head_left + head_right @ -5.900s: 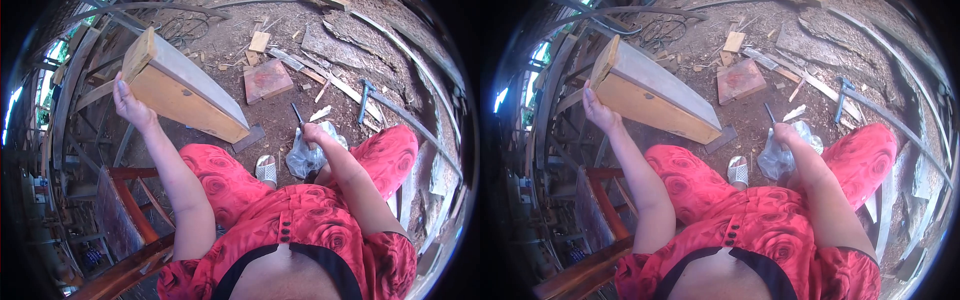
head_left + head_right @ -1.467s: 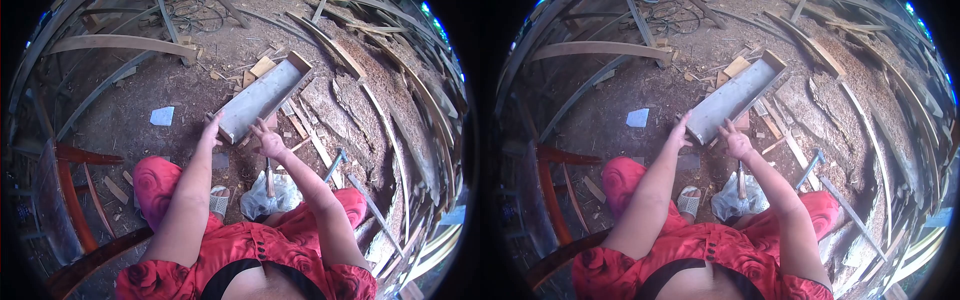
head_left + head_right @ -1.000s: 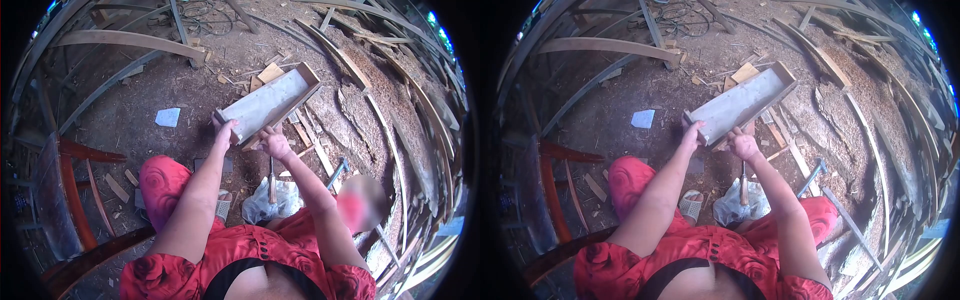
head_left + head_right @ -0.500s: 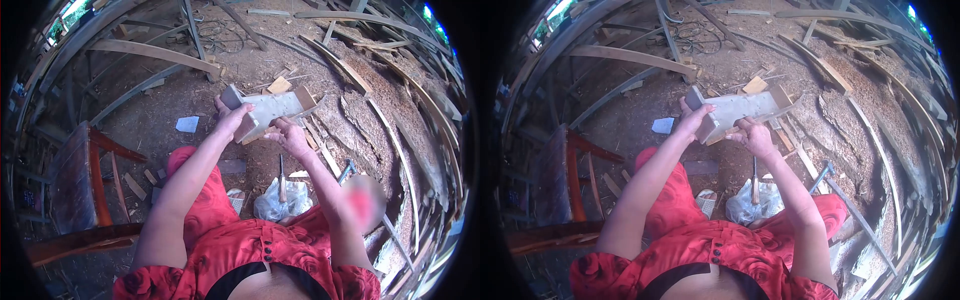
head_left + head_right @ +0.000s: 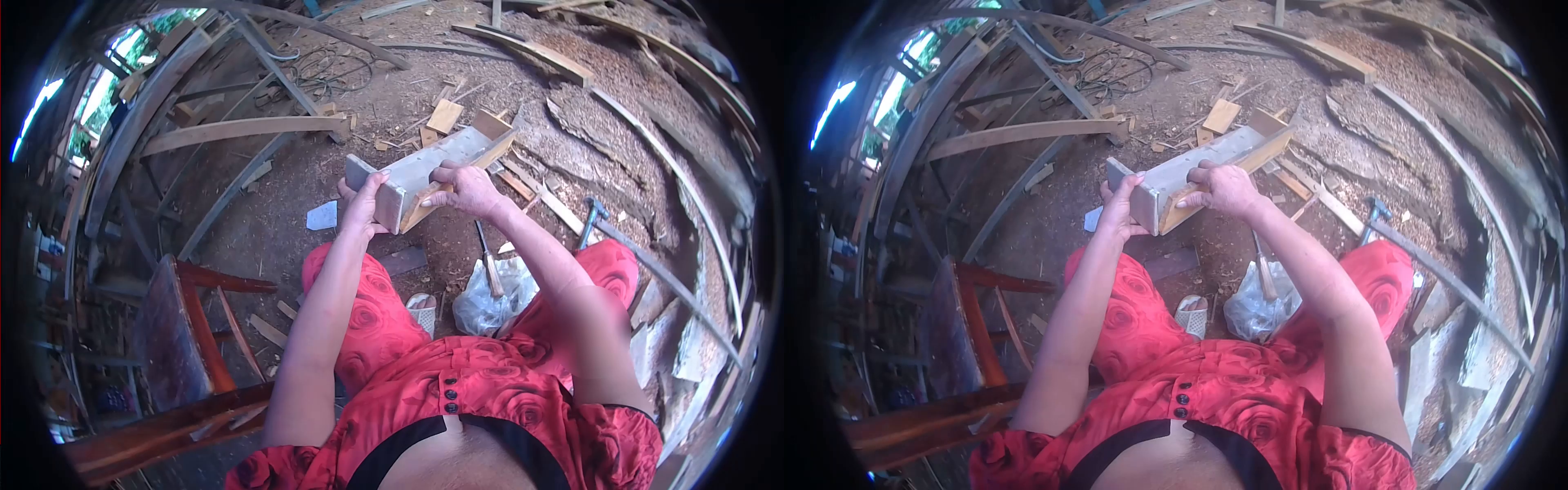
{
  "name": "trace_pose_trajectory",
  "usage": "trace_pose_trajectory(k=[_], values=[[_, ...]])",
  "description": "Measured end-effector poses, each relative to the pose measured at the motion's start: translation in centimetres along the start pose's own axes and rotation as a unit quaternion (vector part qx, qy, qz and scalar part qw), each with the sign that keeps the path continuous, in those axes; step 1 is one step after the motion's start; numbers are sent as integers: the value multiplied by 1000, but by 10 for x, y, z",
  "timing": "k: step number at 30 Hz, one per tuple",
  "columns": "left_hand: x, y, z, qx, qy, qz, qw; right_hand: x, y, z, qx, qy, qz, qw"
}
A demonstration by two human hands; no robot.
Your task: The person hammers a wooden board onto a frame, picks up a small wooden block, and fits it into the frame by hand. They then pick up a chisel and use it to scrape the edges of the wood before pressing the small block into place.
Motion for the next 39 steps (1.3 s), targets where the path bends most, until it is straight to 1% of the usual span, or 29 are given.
trace_pose_trajectory(k=[1,3,5,7,11,15,17,19,21,22,23,26,35,37,39], values=[[1,0,-1,16,2,-4,1000,0,-1,2,9,-9,11,1000],[2,-2,-2,39,2,-26,999,0,-1,4,11,2,-11,1000],[2,-6,-1,49,7,-15,999,2,-1,8,29,-19,-11,999],[9,-4,-7,33,12,-27,999,2,-1,11,23,-15,-23,999],[15,-1,-13,51,30,-21,998,-1,-2,10,26,-20,-28,999],[16,1,-20,39,51,-77,995,-6,-20,13,66,-47,-23,996],[15,-4,-23,35,63,-96,993,-9,-28,13,116,-39,-46,991],[16,-8,-28,33,102,-121,987,-13,-32,12,112,-27,-48,992],[14,-8,-29,37,110,-132,985,-17,-36,5,105,-13,-52,993],[14,-9,-29,40,116,-144,982,-17,-37,1,96,-40,-36,994],[14,-9,-28,41,115,-145,982,-17,-37,0,87,-66,-21,994],[15,-7,-30,31,122,-145,981,-15,-32,0,82,-73,-40,993],[16,-3,-30,22,103,-146,984,-10,-31,4,75,-56,-39,995],[16,-4,-31,5,101,-121,987,-9,-32,6,74,-54,-40,995],[19,-3,-34,5,105,-121,987,-9,-33,7,72,-52,-41,995]])
Point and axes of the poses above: each hand's wrist, its own x-axis towards the middle knuckle, its own y-axis out of the back of the hand, z = x × y, the point moved 2 cm from there along x, towards the middle knuckle, and after that the axes turned 12 degrees about x, right-handed, at the moved point
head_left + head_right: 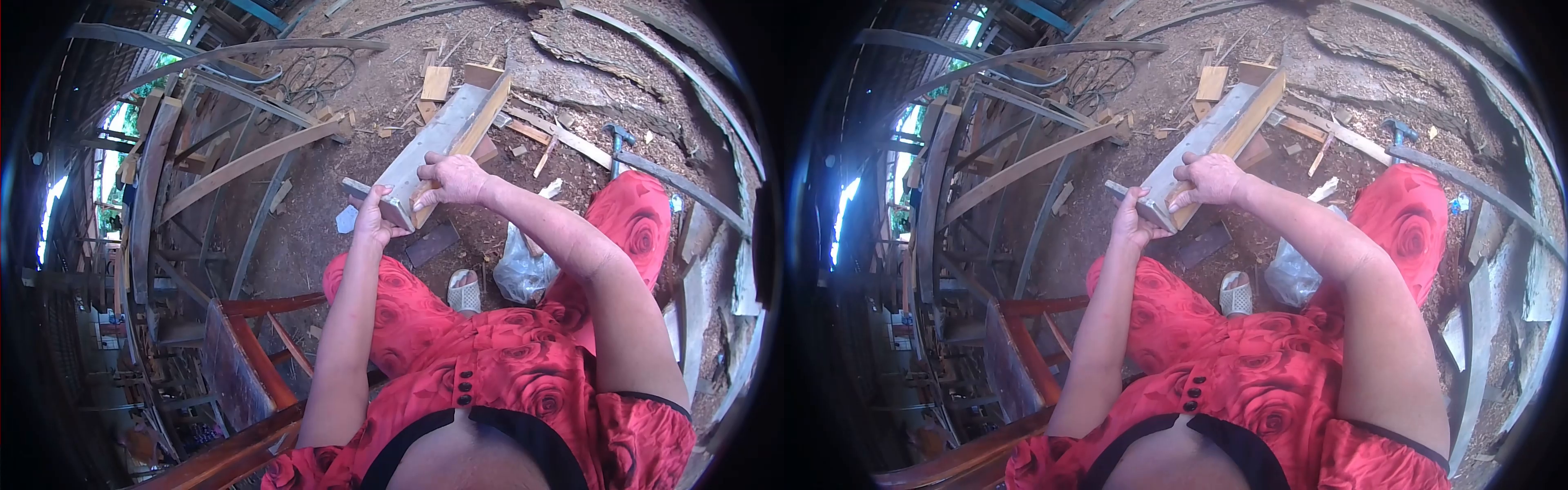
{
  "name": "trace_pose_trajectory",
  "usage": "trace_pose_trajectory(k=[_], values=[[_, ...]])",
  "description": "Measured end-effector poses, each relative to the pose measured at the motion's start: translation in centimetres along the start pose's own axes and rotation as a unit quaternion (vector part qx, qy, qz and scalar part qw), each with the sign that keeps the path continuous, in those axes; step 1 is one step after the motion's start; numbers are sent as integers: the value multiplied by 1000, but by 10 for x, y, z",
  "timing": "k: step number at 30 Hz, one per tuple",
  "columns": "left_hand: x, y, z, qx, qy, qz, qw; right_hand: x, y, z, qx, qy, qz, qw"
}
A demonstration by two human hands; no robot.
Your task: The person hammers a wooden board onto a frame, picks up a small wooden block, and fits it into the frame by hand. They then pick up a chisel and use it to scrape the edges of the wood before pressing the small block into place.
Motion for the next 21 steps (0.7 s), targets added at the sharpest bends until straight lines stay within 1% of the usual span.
trace_pose_trajectory(k=[8,10,14,19,21], values=[[7,7,-8,-3,-6,-5,1000,-1,1,-1,-14,-3,-2,1000],[8,9,-10,-3,0,-59,998,-1,1,-1,-13,-5,-7,1000],[11,13,-14,-4,0,-27,1000,-1,-2,-1,-7,-6,-14,1000],[12,15,-19,-23,3,-68,997,-2,-3,-2,-17,-8,-24,1000],[11,13,-22,-22,-5,-60,998,-2,-4,0,-20,-9,-28,999]])
Point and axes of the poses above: each hand's wrist, its own x-axis towards the middle knuckle, its own y-axis out of the back of the hand, z = x × y, the point moved 2 cm from there along x, towards the middle knuckle, and after that the axes turned 12 degrees about x, right-handed, at the moved point
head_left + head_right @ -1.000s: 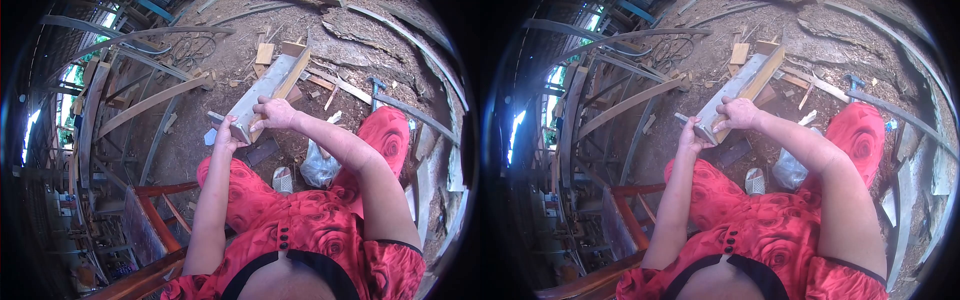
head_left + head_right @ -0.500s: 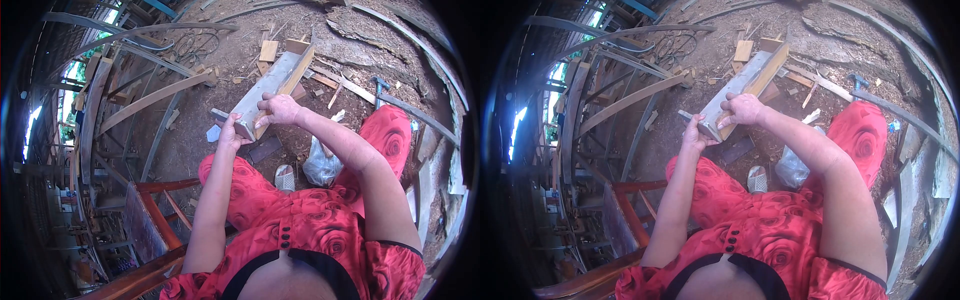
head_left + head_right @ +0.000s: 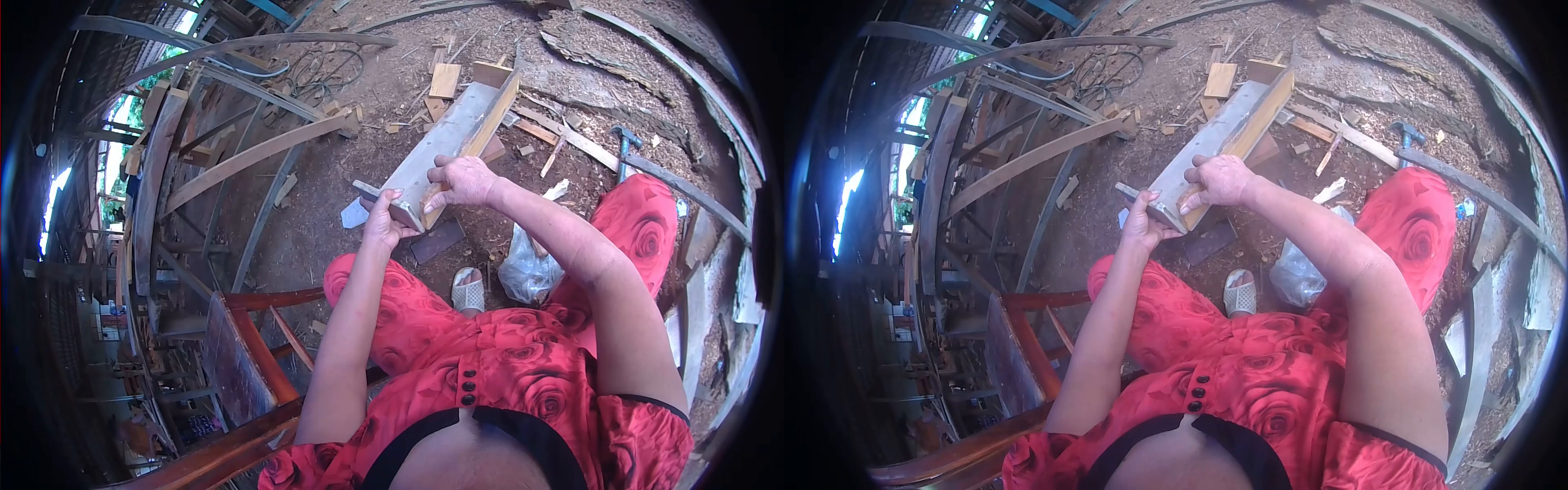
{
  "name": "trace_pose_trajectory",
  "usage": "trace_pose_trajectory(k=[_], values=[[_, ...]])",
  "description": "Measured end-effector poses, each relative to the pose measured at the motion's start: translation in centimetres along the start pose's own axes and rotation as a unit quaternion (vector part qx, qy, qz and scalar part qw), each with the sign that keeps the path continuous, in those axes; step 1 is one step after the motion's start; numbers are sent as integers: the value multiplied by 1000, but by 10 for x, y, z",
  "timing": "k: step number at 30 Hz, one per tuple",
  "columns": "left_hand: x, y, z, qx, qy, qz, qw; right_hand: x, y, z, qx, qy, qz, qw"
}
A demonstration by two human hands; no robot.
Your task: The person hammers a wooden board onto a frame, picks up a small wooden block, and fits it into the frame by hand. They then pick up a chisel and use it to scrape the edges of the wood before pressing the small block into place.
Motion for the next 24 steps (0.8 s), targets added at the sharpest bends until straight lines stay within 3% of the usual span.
trace_pose_trajectory(k=[10,15,24], values=[[-4,-2,-11,-13,-4,2,1000,13,3,4,-3,36,37,999],[-2,1,-19,-21,0,50,999,19,-7,5,-9,49,46,998],[3,12,-16,-23,3,6,1000,19,-8,5,-47,51,26,997]])
Point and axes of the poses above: each hand's wrist, its own x-axis towards the middle knuckle, its own y-axis out of the back of the hand, z = x × y, the point moved 2 cm from there along x, towards the middle knuckle, and after that the axes turned 12 degrees about x, right-handed, at the moved point
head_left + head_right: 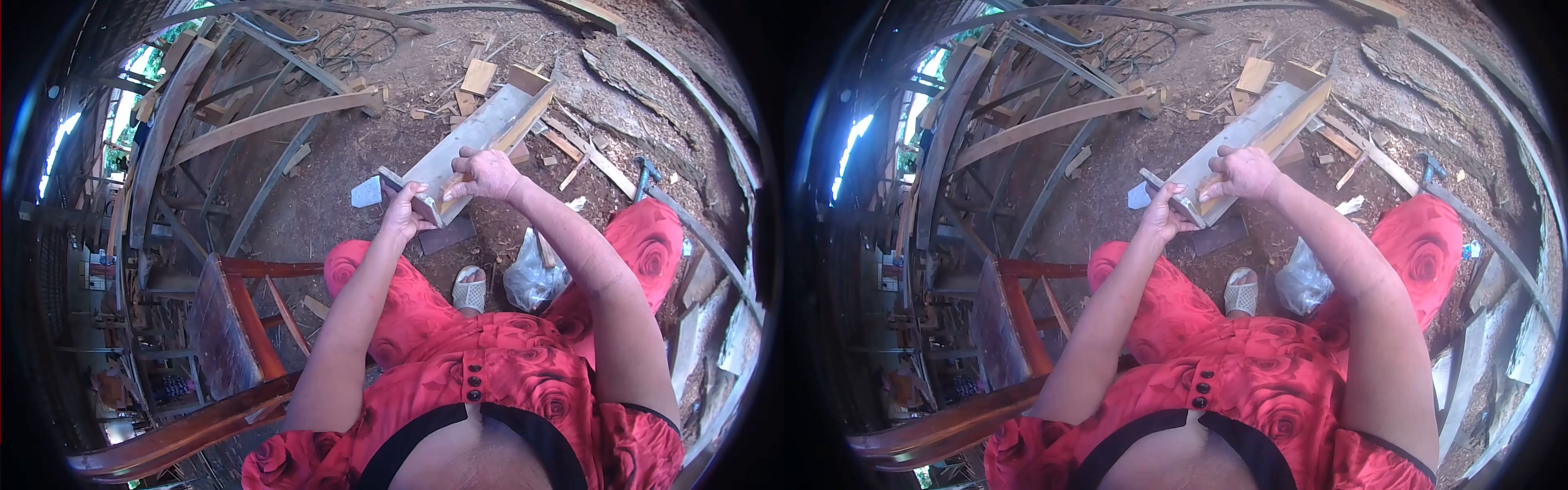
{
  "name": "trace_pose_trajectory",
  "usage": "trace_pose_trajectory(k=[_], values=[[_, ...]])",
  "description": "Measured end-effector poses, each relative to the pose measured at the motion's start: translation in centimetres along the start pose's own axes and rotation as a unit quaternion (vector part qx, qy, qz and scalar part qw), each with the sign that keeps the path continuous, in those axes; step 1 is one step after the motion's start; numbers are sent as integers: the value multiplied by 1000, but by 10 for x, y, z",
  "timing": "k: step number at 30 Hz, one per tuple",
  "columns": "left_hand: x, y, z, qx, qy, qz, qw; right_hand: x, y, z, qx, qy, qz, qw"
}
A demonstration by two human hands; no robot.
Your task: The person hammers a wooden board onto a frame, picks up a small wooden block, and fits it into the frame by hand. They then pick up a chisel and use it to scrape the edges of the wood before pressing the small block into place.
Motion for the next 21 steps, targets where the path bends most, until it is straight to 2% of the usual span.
trace_pose_trajectory(k=[8,11,14,16,17,19,21], values=[[10,9,1,24,-34,19,999,0,-6,0,-8,8,4,1000],[7,6,1,34,-13,31,999,0,-6,-5,-22,3,-17,1000],[-2,-6,11,60,-51,31,996,-7,-4,-12,-37,22,-27,999],[-11,-16,19,76,-75,51,993,-9,-6,-13,-5,-25,-24,999],[-16,-21,23,66,-82,51,993,-8,-8,-14,-14,-20,-29,999],[-24,-26,26,67,-63,72,993,-5,-10,-14,135,-21,21,990],[-11,-17,20,61,-62,72,994,0,-8,-14,165,-18,0,986]])
Point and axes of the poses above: each hand's wrist, its own x-axis towards the middle knuckle, its own y-axis out of the back of the hand, z = x × y, the point moved 2 cm from there along x, towards the middle knuckle, and after that the axes turned 12 degrees about x, right-handed, at the moved point
